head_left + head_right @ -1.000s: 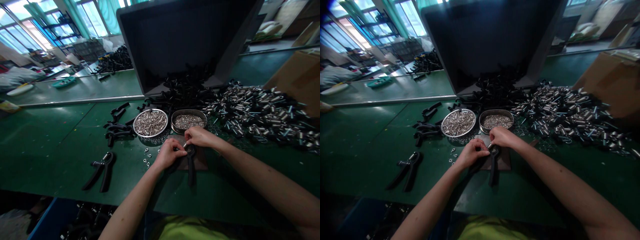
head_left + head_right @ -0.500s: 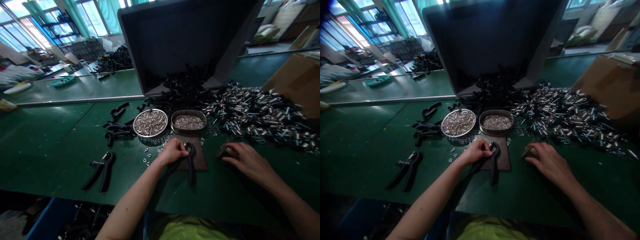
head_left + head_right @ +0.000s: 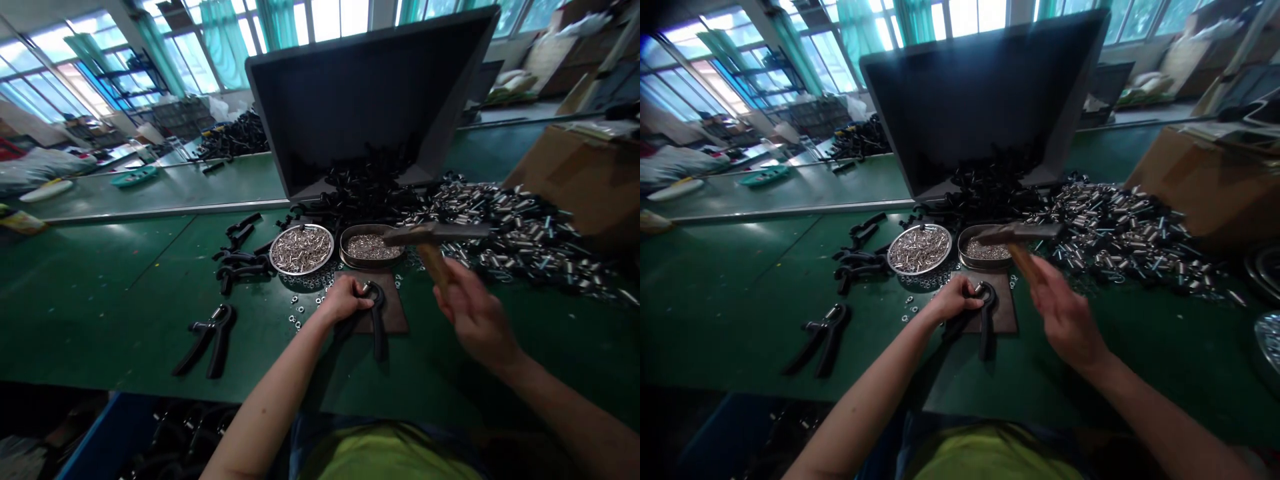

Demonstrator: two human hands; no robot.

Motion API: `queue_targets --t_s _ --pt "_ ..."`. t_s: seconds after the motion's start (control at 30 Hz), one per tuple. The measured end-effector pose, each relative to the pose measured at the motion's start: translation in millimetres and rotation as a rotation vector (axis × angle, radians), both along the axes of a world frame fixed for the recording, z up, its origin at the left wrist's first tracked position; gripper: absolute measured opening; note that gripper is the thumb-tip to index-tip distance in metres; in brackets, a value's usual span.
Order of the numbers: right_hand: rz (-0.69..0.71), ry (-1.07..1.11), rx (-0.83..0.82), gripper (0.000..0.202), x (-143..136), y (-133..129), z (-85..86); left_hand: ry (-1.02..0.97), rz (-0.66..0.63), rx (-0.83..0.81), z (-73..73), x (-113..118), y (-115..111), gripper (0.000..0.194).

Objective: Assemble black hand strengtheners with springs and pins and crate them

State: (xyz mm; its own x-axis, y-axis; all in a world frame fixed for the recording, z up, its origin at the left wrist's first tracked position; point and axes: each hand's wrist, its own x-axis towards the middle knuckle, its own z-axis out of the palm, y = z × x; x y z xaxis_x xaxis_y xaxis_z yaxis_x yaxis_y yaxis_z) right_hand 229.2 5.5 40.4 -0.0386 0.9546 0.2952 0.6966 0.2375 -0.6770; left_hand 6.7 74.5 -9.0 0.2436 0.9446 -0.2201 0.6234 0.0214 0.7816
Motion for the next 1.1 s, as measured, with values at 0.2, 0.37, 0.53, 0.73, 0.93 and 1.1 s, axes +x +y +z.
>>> queue_targets --t_s 0.2,0.37,0.53,0.73,0.93,1.1 --pt "0.151 -0.228 -0.089 0.041 -5.9 12.0 -5.5 0.006 0.007 0.017 1.9 -0.3 -1.7 0.027" --pt "0.111 -0.258 -0.060 0.044 -9.1 10.3 -20.8 0.024 0.005 0.051 3.8 0.1 -2.4 0.027" --pt "0.181 -0.255 -0.250 0.042 -2.8 21.9 -26.5 0.170 0.085 0.265 7.4 -1.7 -24.9 0.036" --pt "0.073 0.114 -0.011 0.044 -8.2 -19.1 21.6 0.346 0.170 0.443 -3.0 -8.1 -68.9 0.034" --pt "0.259 -0.283 -0.058 0.039 -10.5 -26.7 -5.9 0.410 0.124 0.256 -9.5 -5.7 -71.8 0.020" --pt "0.183 -0.269 -0.045 0.043 -11.9 -21.5 -3.9 0.433 0.113 0.237 -6.9 -6.3 -69.2 0.021"
